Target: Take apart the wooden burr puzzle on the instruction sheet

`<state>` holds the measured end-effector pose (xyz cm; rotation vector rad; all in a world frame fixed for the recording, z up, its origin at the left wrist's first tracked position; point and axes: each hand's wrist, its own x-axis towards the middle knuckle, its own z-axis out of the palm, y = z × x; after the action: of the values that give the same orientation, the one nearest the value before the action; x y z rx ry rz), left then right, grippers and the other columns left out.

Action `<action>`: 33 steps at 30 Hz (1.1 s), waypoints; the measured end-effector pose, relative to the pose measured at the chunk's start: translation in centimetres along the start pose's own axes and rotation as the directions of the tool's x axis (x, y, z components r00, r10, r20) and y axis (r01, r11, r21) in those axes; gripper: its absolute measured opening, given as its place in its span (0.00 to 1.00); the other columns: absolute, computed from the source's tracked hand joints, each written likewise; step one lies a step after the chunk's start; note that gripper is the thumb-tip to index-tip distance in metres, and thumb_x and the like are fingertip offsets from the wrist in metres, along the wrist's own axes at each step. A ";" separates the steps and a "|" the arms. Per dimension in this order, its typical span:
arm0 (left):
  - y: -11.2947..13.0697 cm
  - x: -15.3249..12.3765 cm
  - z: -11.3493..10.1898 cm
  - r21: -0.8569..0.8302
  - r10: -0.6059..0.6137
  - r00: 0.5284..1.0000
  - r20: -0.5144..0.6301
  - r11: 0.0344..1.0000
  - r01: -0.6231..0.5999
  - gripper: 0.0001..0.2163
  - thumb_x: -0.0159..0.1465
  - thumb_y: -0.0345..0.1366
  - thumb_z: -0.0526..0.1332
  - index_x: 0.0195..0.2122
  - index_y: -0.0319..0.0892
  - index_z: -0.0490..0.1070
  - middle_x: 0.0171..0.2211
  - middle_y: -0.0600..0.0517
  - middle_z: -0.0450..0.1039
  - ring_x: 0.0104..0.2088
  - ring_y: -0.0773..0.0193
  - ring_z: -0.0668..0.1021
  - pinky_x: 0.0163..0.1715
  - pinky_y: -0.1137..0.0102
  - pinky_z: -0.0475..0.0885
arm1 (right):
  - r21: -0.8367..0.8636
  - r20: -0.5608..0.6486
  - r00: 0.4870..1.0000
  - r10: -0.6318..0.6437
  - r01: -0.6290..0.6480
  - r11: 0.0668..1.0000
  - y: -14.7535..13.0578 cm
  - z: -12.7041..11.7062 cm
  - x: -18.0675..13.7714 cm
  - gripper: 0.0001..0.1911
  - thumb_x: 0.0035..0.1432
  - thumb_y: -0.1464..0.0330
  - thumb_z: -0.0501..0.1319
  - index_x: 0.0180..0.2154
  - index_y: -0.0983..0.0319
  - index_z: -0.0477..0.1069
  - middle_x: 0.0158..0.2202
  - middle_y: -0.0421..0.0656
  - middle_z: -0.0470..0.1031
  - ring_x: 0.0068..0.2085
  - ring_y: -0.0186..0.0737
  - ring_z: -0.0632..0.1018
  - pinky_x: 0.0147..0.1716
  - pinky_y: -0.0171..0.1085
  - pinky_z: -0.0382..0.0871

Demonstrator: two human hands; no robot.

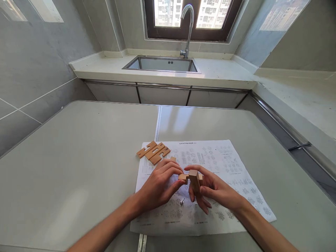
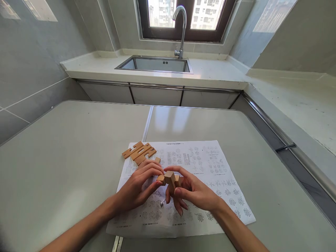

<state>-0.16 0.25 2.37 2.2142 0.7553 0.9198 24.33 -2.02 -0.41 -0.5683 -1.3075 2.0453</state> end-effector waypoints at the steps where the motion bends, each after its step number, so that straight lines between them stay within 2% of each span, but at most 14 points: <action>1: -0.1 0.0 0.0 0.024 0.006 1.000 -0.010 1.000 -0.006 0.02 0.73 0.33 0.62 0.44 0.43 0.73 0.44 0.47 0.80 0.52 0.54 0.77 0.55 0.57 0.74 | -0.001 -0.001 1.000 0.003 -0.003 1.000 0.0 0.0 0.0 0.33 0.70 0.53 0.64 0.66 0.57 0.56 0.38 0.45 0.81 0.23 0.33 0.80 0.19 0.29 0.64; 4: -0.3 -0.2 0.2 0.100 0.028 0.998 -0.052 0.995 -0.023 0.02 0.72 0.33 0.64 0.43 0.43 0.72 0.43 0.47 0.81 0.51 0.54 0.77 0.55 0.56 0.72 | -0.029 -0.044 0.999 0.008 -0.009 1.000 0.0 0.1 0.2 0.32 0.70 0.54 0.64 0.67 0.56 0.55 0.38 0.44 0.81 0.22 0.31 0.79 0.20 0.29 0.64; 8: -0.5 -0.4 0.5 0.199 0.055 0.991 -0.121 0.980 -0.030 0.04 0.70 0.32 0.66 0.40 0.44 0.71 0.39 0.49 0.81 0.48 0.54 0.79 0.52 0.57 0.72 | -0.109 -0.181 0.983 0.028 -0.049 0.993 0.0 0.5 0.4 0.30 0.70 0.56 0.65 0.66 0.56 0.56 0.39 0.44 0.81 0.22 0.31 0.79 0.20 0.30 0.63; 12: -0.9 -0.5 0.7 0.310 0.062 0.985 -0.163 0.951 -0.009 0.05 0.68 0.32 0.67 0.37 0.44 0.70 0.37 0.50 0.81 0.46 0.55 0.80 0.51 0.57 0.72 | -0.182 -0.256 0.966 0.028 -0.077 0.980 0.2 1.1 0.4 0.32 0.69 0.59 0.67 0.66 0.54 0.54 0.41 0.45 0.83 0.22 0.32 0.79 0.27 0.34 0.69; 15: -1.2 -0.5 0.5 0.357 0.084 0.977 -0.198 0.934 -0.008 0.07 0.67 0.34 0.68 0.35 0.44 0.70 0.35 0.51 0.81 0.44 0.55 0.81 0.48 0.58 0.73 | -0.268 -0.277 0.961 0.009 -0.087 0.959 0.3 1.5 0.2 0.34 0.68 0.60 0.68 0.67 0.55 0.53 0.39 0.44 0.84 0.24 0.34 0.79 0.32 0.38 0.72; 18: -1.3 -0.4 0.4 0.393 0.094 0.972 -0.214 0.920 -0.002 0.08 0.67 0.35 0.68 0.33 0.45 0.69 0.34 0.52 0.81 0.44 0.55 0.82 0.48 0.58 0.73 | -0.374 -0.337 0.940 -0.048 -0.087 0.924 0.4 1.8 0.0 0.34 0.68 0.60 0.66 0.67 0.56 0.54 0.33 0.41 0.82 0.25 0.36 0.77 0.29 0.37 0.71; 22: -1.5 -0.4 0.6 0.491 0.114 0.978 -0.177 0.871 -0.012 0.08 0.67 0.34 0.67 0.33 0.44 0.69 0.35 0.51 0.80 0.46 0.53 0.81 0.48 0.56 0.74 | -0.562 -0.436 0.882 -0.177 -0.113 0.819 0.6 1.7 0.1 0.27 0.67 0.62 0.63 0.64 0.58 0.60 0.22 0.31 0.68 0.23 0.35 0.70 0.25 0.33 0.63; 25: -1.6 -0.4 0.7 0.557 0.134 0.983 -0.129 0.829 -0.040 0.07 0.67 0.33 0.66 0.33 0.44 0.69 0.38 0.49 0.80 0.49 0.51 0.80 0.51 0.55 0.75 | -0.677 -0.456 0.858 -0.235 -0.164 0.718 0.8 1.5 0.4 0.20 0.67 0.64 0.60 0.58 0.59 0.66 0.20 0.29 0.60 0.21 0.33 0.63 0.23 0.33 0.60; 29: -1.4 -0.4 0.7 0.593 0.145 0.986 -0.084 0.802 -0.067 0.05 0.67 0.32 0.65 0.35 0.44 0.70 0.44 0.46 0.80 0.53 0.49 0.78 0.53 0.54 0.75 | -0.792 -0.468 0.827 -0.312 -0.236 0.563 1.3 1.4 0.7 0.16 0.66 0.65 0.59 0.54 0.59 0.69 0.19 0.29 0.60 0.19 0.34 0.65 0.24 0.33 0.61; 33: -1.3 -0.6 0.8 0.601 0.150 0.988 -0.042 0.794 -0.095 0.04 0.66 0.35 0.66 0.37 0.43 0.71 0.47 0.43 0.79 0.54 0.46 0.78 0.54 0.52 0.75 | -0.873 -0.446 0.801 -0.399 -0.292 0.390 1.9 1.2 0.8 0.16 0.65 0.64 0.59 0.53 0.60 0.70 0.19 0.31 0.65 0.19 0.34 0.68 0.24 0.33 0.62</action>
<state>-0.26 0.47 0.73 2.8170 1.0689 0.9338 22.40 -2.81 -1.64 -1.5037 -1.9025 0.6549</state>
